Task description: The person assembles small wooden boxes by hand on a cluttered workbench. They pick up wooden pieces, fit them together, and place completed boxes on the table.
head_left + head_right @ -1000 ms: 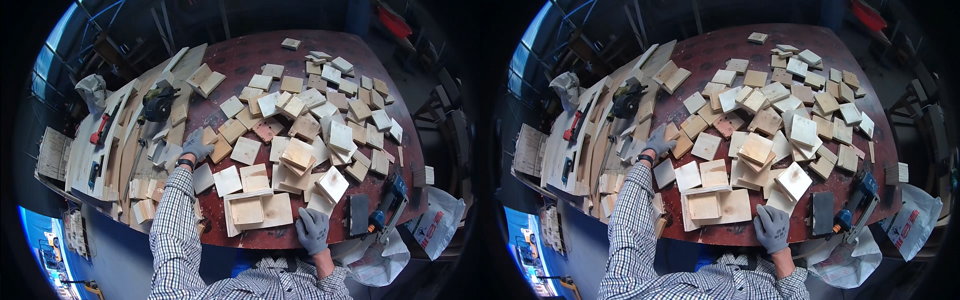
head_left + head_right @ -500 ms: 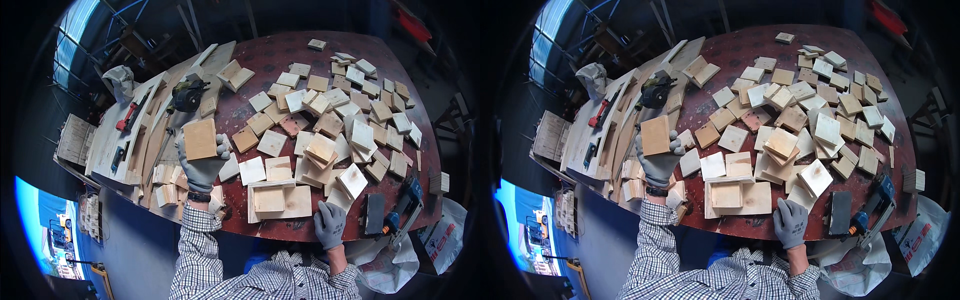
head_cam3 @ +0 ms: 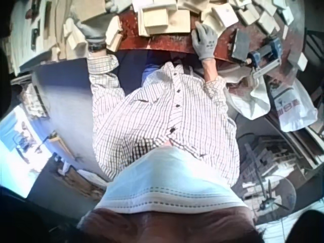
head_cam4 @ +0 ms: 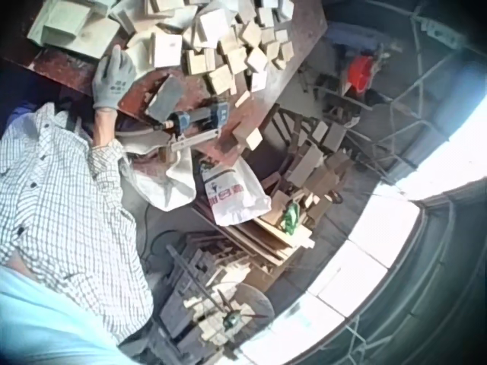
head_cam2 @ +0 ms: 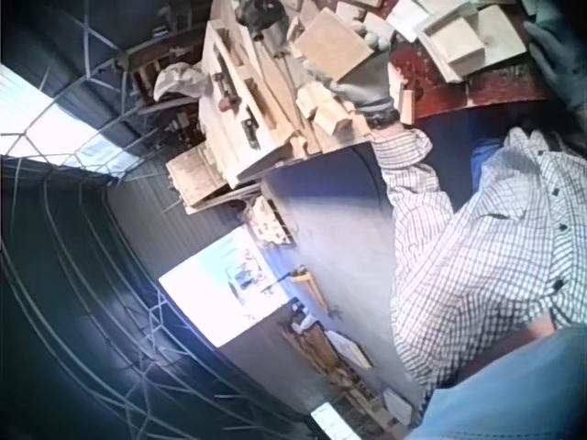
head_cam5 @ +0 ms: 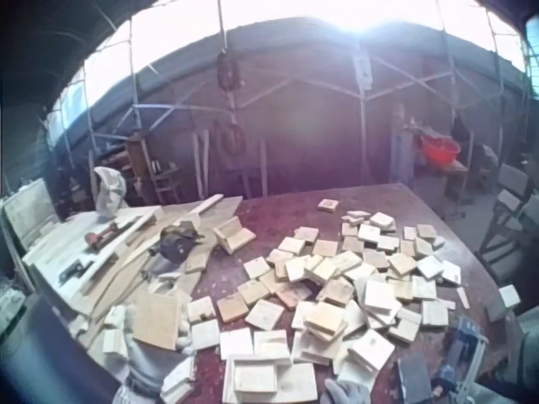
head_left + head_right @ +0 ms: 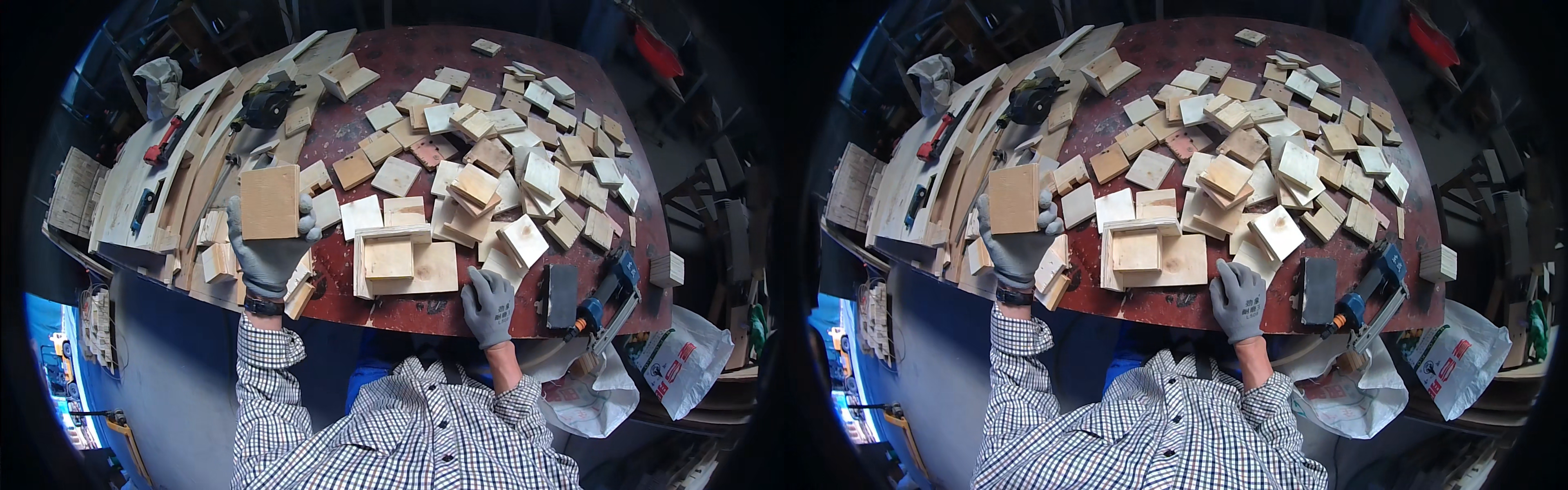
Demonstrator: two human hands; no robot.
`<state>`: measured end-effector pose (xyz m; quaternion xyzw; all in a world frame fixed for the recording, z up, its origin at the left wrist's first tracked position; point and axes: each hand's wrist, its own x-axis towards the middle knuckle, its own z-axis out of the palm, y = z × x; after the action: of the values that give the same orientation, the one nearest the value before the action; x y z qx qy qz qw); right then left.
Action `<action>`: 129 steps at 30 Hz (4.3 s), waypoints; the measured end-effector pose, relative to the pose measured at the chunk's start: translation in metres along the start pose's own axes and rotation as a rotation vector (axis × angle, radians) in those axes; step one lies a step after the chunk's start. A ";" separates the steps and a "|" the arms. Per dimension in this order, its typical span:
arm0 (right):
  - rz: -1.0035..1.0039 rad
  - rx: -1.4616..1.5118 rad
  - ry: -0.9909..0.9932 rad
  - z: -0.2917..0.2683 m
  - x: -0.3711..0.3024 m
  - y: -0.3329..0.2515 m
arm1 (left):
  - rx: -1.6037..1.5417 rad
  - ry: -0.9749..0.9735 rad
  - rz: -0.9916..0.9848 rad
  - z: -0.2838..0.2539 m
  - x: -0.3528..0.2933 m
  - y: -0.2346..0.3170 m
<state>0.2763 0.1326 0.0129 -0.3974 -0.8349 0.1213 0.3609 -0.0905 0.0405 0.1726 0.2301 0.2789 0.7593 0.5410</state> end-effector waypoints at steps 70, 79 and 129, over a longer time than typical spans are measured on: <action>0.017 0.054 0.063 -0.002 -0.009 0.007 | -0.048 0.063 -0.149 0.015 -0.044 -0.071; 0.019 0.048 0.062 -0.002 -0.009 0.006 | -0.153 -0.002 -0.181 0.002 -0.042 -0.068; -0.082 0.004 -0.075 0.009 -0.013 0.020 | -0.679 -0.083 -0.126 -0.006 -0.122 -0.122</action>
<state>0.2875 0.1367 -0.0098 -0.3574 -0.8632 0.1228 0.3349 0.0275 -0.0445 0.0803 0.0502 0.0019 0.7638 0.6435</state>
